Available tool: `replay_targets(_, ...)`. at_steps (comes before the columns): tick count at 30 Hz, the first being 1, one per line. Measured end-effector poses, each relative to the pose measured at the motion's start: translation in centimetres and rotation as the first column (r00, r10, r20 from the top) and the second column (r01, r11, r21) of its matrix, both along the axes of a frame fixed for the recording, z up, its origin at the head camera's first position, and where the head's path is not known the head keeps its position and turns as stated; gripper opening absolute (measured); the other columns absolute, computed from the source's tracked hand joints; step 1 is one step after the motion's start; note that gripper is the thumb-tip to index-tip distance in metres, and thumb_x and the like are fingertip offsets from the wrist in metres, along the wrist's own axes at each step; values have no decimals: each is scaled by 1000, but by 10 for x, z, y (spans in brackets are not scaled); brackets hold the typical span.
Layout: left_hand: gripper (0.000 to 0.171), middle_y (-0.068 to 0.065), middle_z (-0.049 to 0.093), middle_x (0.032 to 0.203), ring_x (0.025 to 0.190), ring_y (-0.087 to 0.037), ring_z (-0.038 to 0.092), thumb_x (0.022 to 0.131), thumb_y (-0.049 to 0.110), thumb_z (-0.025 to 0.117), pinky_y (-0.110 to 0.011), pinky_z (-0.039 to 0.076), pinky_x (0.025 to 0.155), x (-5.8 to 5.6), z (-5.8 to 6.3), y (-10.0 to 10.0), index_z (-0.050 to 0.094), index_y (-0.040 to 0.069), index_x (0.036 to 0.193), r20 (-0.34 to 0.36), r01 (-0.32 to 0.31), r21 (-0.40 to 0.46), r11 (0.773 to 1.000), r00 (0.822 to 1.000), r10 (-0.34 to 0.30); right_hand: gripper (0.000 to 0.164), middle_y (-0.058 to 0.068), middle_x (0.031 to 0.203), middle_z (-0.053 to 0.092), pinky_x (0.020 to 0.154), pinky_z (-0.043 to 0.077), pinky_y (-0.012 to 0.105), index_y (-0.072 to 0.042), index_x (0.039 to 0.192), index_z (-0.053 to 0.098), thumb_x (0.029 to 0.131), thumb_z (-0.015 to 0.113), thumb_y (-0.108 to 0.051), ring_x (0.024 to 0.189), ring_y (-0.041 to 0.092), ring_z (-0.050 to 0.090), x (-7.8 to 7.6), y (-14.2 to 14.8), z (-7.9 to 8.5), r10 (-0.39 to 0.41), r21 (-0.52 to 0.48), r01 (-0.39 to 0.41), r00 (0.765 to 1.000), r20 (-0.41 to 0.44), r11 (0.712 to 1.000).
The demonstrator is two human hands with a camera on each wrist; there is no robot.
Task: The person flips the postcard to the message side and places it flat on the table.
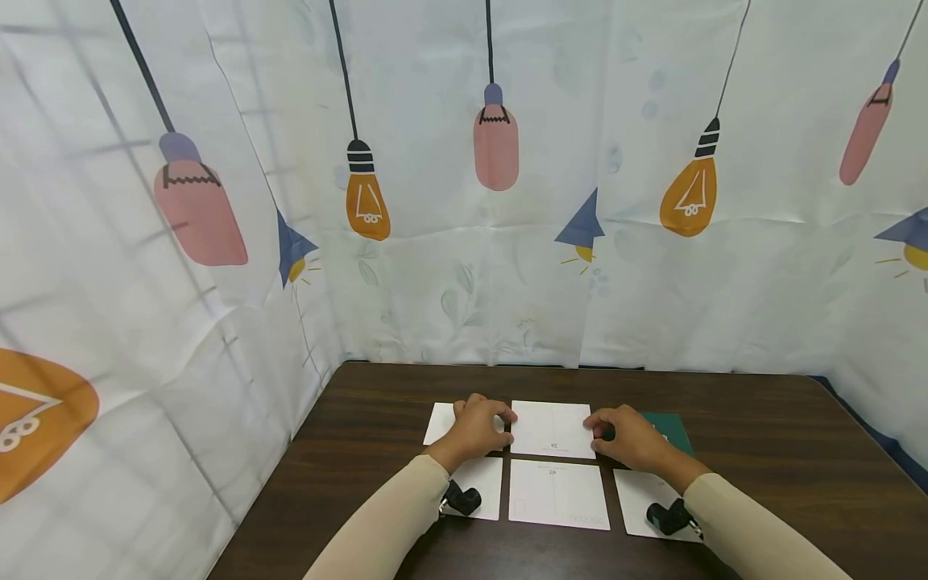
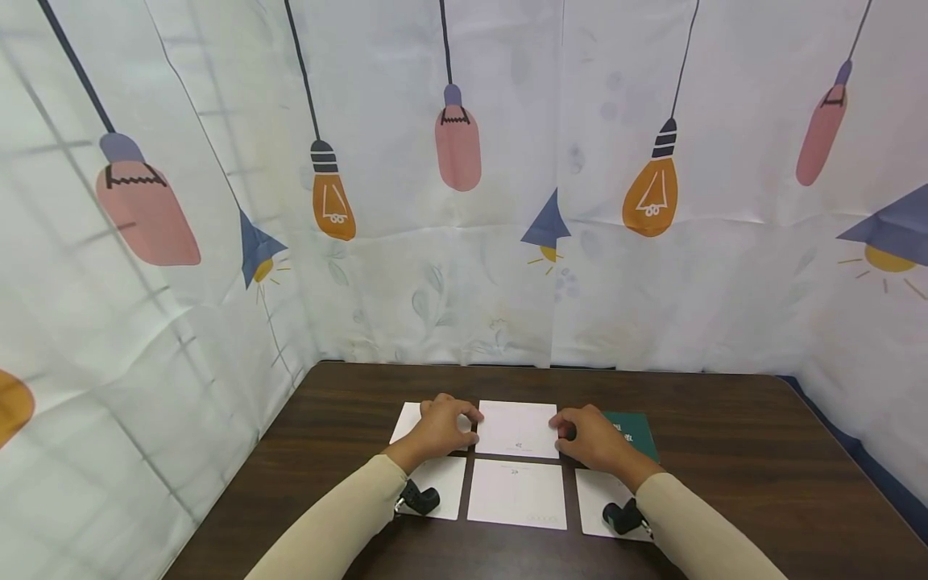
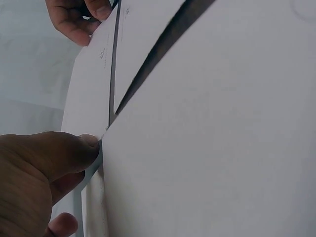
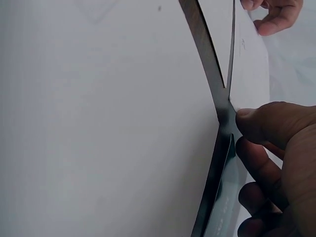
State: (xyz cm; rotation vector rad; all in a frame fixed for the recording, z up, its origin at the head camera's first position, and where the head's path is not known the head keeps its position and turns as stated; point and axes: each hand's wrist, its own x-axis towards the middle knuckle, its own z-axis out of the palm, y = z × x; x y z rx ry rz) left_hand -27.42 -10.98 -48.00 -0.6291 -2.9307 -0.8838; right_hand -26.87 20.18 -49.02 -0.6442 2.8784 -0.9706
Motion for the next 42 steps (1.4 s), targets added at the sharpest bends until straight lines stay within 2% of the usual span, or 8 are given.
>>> replay_targets(13, 22, 14, 68, 98, 116, -22, 49, 85, 20, 85, -52, 24, 97, -1, -2, 1, 77, 21, 105, -16, -8, -7, 1000, 1000, 8, 24, -12, 88, 60, 80, 49, 37, -15, 110, 75, 87, 82, -12, 95, 15, 51, 3, -3, 5, -22, 59, 22, 1000, -12, 998)
replay_targets(23, 23, 11, 70, 98, 114, -22, 50, 84, 19, 86, -52, 24, 95, 0, 1, 2, 78, 19, 106, -35, 8, -18, 1000, 999, -9, 23, -13, 87, 62, 80, 49, 37, -13, 108, 76, 86, 82, -13, 96, 16, 51, 5, -4, 8, -28, 75, 29, 999, -19, 997)
replay_targets(29, 22, 13, 69, 97, 112, -21, 50, 85, 20, 84, -50, 24, 94, 1, 2, 1, 77, 20, 106, -39, 28, -39, 999, 999, -30, 25, -9, 90, 60, 80, 48, 40, -10, 111, 74, 87, 82, -12, 99, 21, 51, 6, 0, 12, -21, 35, 22, 1000, -23, 999)
replay_targets(33, 19, 14, 69, 96, 109, -19, 50, 87, 20, 82, -49, 25, 91, 0, 2, 2, 77, 20, 105, -51, 53, -21, 998, 997, -54, 26, -7, 93, 60, 79, 47, 40, -10, 113, 73, 89, 81, -14, 102, 23, 52, 7, 6, 17, -31, 24, 31, 999, -14, 999)
replay_targets(36, 17, 14, 68, 93, 107, -19, 51, 90, 21, 79, -48, 25, 90, 1, 6, 4, 77, 18, 106, -59, 74, -10, 997, 995, -74, 28, -6, 95, 61, 80, 48, 41, -10, 115, 73, 90, 81, -15, 104, 24, 53, 8, 11, 19, -27, 24, 27, 1000, -14, 999)
replay_targets(42, 20, 12, 68, 96, 106, -16, 51, 93, 23, 76, -46, 25, 92, 4, 14, 15, 76, 16, 112, -29, 102, -1, 995, 994, -102, 33, -4, 102, 63, 87, 51, 46, -8, 120, 71, 90, 80, -18, 106, 26, 55, 10, 21, 20, -14, 10, 14, 1000, -12, 1000)
